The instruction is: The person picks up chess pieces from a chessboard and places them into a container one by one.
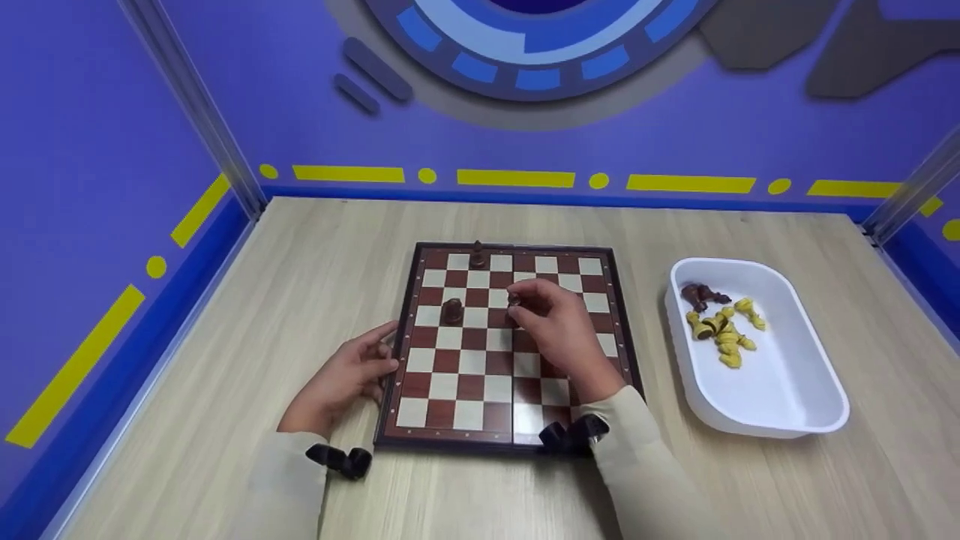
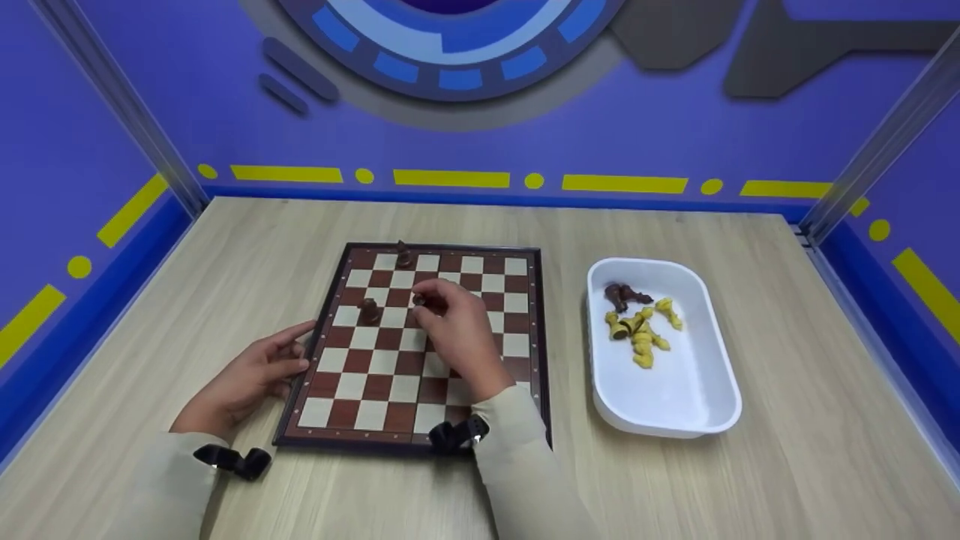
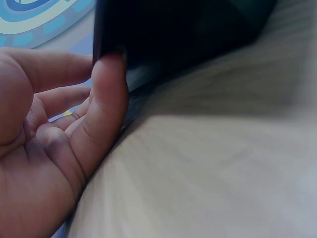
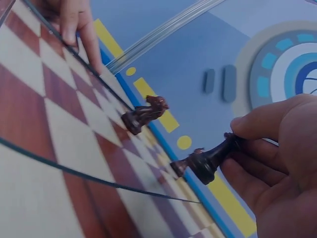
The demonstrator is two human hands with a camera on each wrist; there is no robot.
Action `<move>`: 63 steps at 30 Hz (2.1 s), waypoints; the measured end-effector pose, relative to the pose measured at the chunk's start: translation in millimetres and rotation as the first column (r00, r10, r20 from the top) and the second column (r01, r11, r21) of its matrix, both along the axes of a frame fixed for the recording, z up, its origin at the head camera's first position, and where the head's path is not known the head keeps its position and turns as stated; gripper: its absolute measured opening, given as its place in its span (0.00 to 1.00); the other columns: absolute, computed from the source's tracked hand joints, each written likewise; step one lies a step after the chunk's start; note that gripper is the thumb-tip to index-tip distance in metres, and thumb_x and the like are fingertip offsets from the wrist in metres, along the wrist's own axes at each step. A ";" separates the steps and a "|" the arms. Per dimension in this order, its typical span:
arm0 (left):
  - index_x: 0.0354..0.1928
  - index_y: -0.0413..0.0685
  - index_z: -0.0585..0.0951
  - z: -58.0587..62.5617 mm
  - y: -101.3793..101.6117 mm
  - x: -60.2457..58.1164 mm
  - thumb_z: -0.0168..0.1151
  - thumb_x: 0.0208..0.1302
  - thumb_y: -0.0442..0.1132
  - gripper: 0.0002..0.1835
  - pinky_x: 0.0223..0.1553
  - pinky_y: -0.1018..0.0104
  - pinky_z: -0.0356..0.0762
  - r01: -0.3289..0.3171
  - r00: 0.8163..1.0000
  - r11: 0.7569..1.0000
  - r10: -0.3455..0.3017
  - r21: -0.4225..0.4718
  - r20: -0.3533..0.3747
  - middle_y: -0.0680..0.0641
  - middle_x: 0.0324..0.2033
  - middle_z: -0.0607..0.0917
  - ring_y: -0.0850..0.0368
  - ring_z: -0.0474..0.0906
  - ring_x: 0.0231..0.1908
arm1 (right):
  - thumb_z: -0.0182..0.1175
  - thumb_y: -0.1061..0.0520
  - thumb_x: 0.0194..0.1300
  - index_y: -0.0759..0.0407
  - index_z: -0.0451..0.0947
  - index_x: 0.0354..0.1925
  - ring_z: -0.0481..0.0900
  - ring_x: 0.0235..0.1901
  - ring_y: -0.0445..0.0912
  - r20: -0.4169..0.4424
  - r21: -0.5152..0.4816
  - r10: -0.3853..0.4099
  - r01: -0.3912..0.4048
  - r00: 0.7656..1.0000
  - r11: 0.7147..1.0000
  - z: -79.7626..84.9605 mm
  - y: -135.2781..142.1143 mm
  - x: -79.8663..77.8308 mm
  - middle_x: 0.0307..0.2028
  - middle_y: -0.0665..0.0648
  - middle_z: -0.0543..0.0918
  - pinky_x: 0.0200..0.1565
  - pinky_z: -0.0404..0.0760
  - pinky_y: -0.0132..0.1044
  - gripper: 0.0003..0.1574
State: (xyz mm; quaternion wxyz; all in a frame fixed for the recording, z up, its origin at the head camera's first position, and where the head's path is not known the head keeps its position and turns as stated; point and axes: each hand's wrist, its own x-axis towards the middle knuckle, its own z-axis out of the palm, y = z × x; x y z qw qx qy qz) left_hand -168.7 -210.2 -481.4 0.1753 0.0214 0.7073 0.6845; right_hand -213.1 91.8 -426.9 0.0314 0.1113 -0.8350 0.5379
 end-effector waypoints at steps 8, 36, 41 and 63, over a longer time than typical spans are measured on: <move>0.68 0.56 0.56 1.5 -0.1 0.7 0.56 0.60 0.31 0.36 0.17 0.67 0.77 0.001 1.000 1.000 -0.001 -0.014 0.011 0.49 0.37 0.67 0.62 0.69 0.22 | 0.59 0.64 0.56 0.49 0.79 0.43 0.80 0.37 0.44 0.025 -0.037 0.050 -0.049 0.998 0.998 13.4 11.3 2.6 0.38 0.53 0.82 0.39 0.81 0.35 0.16; 0.69 0.56 0.55 1.5 0.2 -0.9 0.54 0.62 0.31 0.35 0.18 0.61 0.79 0.027 1.000 0.999 -0.027 -0.027 -0.004 0.48 0.36 0.69 0.59 0.75 0.24 | 0.56 0.65 0.60 0.50 0.78 0.45 0.82 0.34 0.51 0.055 -0.101 0.140 -0.134 0.989 0.986 44.3 32.6 15.4 0.37 0.60 0.81 0.38 0.84 0.42 0.15; 0.68 0.56 0.56 0.7 0.3 -1.2 0.54 0.62 0.30 0.35 0.17 0.61 0.79 0.026 1.000 0.999 -0.026 -0.028 -0.013 0.48 0.35 0.69 0.58 0.76 0.24 | 0.55 0.64 0.61 0.52 0.77 0.45 0.81 0.35 0.53 0.074 -0.100 0.136 -0.128 0.988 0.987 55.8 32.7 22.7 0.37 0.60 0.81 0.39 0.84 0.46 0.14; 0.68 0.58 0.57 1.9 2.1 0.5 0.54 0.62 0.32 0.34 0.16 0.64 0.77 0.000 1.000 0.999 0.001 -0.051 0.001 0.49 0.37 0.68 0.60 0.72 0.21 | 0.54 0.67 0.60 0.65 0.75 0.47 0.80 0.33 0.59 0.012 -0.158 0.196 -0.191 0.981 0.969 64.6 46.7 24.9 0.37 0.62 0.80 0.40 0.82 0.51 0.15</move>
